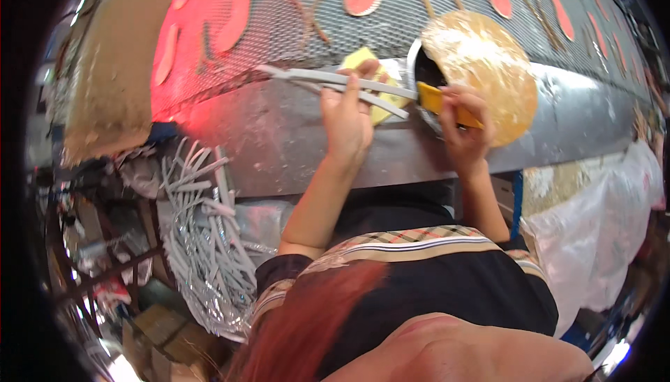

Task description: Applying glue to thin material strips used for shoe manufacturing.

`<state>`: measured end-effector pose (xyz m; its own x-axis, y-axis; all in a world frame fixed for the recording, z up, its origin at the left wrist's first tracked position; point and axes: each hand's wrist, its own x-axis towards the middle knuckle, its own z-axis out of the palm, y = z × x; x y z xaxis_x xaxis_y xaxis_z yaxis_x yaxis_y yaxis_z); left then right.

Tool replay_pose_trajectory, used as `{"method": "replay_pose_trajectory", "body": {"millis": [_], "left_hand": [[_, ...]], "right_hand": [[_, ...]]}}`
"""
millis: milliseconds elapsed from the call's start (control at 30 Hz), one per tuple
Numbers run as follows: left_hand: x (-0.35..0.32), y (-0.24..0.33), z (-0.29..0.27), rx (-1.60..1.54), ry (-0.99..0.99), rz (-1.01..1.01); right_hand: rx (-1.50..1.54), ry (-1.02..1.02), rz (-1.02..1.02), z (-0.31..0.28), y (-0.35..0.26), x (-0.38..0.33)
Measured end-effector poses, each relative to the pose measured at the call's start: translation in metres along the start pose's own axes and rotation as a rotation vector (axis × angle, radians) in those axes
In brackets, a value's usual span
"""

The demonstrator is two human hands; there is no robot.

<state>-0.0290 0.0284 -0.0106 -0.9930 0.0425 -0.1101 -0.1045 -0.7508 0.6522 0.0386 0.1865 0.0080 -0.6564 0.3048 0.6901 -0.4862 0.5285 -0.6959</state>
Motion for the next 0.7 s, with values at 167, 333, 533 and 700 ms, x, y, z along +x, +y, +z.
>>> {"method": "replay_pose_trajectory", "body": {"millis": [167, 333, 533, 700], "left_hand": [[0.004, 0.018, -0.005, 0.169, -0.048, -0.150], [0.040, 0.051, -0.014, 0.111, -0.004, -0.298], [0.160, 0.168, -0.008, -0.378, 0.101, 0.184], [0.112, 0.122, -0.007, -0.107, -0.015, 0.044]], "right_hand": [[0.014, 0.030, 0.236, -0.015, 0.014, -0.021], [0.128, 0.103, 0.258, -0.017, 0.004, -0.020], [0.158, 0.025, 0.236, -0.018, 0.006, -0.022], [0.179, 0.062, 0.258, -0.023, 0.007, -0.026]]}}
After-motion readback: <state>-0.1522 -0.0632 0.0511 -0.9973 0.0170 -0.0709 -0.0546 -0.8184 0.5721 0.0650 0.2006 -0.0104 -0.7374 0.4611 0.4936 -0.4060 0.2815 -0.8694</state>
